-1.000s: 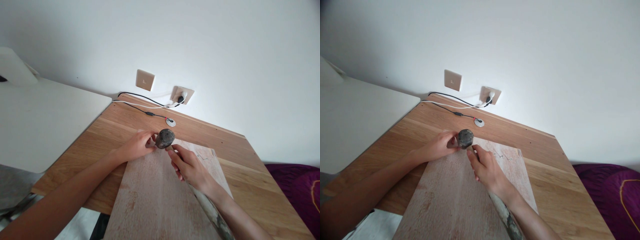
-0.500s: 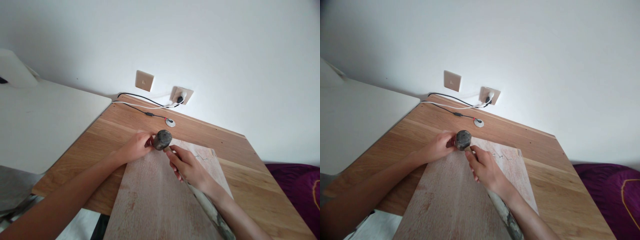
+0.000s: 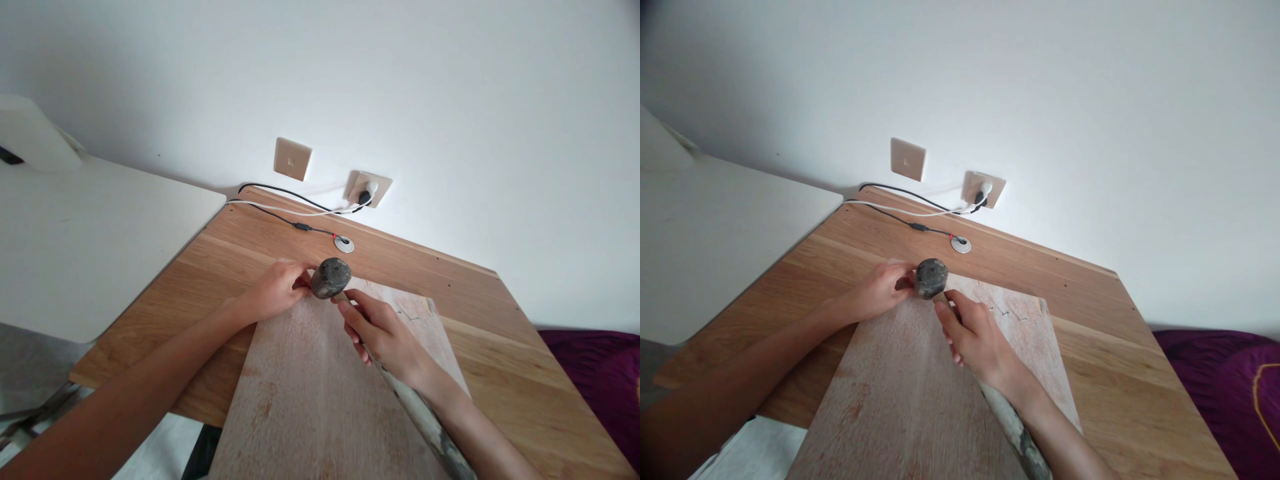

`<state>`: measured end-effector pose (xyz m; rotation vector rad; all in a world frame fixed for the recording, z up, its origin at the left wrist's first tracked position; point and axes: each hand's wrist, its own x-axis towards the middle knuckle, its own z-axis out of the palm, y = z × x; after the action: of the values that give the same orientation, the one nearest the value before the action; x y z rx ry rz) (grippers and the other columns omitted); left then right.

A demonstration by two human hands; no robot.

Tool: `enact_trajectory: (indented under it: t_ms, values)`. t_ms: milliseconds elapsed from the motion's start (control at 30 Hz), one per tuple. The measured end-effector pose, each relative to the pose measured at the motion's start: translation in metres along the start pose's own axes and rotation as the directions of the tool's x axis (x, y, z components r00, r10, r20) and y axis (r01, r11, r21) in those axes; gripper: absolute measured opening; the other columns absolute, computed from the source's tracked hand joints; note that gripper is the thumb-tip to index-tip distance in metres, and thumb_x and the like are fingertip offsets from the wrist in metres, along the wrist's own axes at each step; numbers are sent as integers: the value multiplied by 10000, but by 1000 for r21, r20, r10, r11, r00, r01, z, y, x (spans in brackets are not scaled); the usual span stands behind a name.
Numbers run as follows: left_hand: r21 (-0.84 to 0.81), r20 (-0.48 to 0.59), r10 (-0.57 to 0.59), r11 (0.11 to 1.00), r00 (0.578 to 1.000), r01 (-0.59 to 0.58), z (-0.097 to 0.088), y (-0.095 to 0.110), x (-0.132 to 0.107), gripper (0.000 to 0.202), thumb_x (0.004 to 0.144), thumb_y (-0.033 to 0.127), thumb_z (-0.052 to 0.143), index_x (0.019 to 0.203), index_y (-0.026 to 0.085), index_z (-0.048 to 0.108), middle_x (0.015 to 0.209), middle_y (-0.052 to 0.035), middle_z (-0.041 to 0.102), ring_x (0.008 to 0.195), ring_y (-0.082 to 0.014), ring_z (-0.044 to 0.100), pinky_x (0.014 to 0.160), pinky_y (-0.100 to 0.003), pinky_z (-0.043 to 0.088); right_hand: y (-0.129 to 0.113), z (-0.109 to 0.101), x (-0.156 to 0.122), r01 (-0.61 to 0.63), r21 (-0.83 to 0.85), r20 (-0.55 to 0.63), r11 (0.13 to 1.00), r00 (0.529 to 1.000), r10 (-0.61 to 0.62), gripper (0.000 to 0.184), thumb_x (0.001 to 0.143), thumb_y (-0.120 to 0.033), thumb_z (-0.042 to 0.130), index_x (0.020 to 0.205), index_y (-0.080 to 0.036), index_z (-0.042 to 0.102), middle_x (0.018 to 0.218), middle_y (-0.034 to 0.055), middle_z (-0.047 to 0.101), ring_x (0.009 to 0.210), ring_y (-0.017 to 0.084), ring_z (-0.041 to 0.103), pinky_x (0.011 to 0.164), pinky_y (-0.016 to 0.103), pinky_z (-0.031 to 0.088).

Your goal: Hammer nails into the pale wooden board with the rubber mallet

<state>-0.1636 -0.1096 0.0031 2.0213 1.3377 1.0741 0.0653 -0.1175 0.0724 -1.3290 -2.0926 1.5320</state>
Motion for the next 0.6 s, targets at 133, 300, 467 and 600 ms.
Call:
enact_trajectory:
  t_ms: [133,300,467,600]
  values:
    - [7,-1,1,1000,1000,-1,-1,-1,1,288,834,31,676,1078,180,709,936,-19,774,861,-163,719,838,-276,543,1,1,-1,-3,-10,1,1000,1000,3,358,1014,-551,440,867,-228,487,618,-78,491,407,79,515,366,175,406]
    - [28,-19,-41,999,999,42,-2,0,2,388,824,55,711,1181,205,697,919,-3,768,840,-163,705,852,-289,540,2,1,-2,23,-65,3,998,1000,-23,337,1030,-514,428,854,-231,485,602,-78,497,406,79,516,381,178,399]
    - [7,-15,-57,998,998,57,-2,0,2,446,828,85,715,1249,228,686,953,-8,780,848,-171,713,828,-290,548,1,2,-3,28,-46,11,999,1000,-27,333,1032,-509,422,848,-235,474,614,-74,497,418,83,521,381,182,408]
    - [-28,-35,-59,998,998,58,-1,-1,0,453,820,81,703,1247,235,691,954,-4,787,868,-175,727,840,-293,554,1,3,-5,18,-64,19,998,1000,-17,338,1031,-506,432,839,-232,478,614,-72,502,413,82,522,373,182,400]
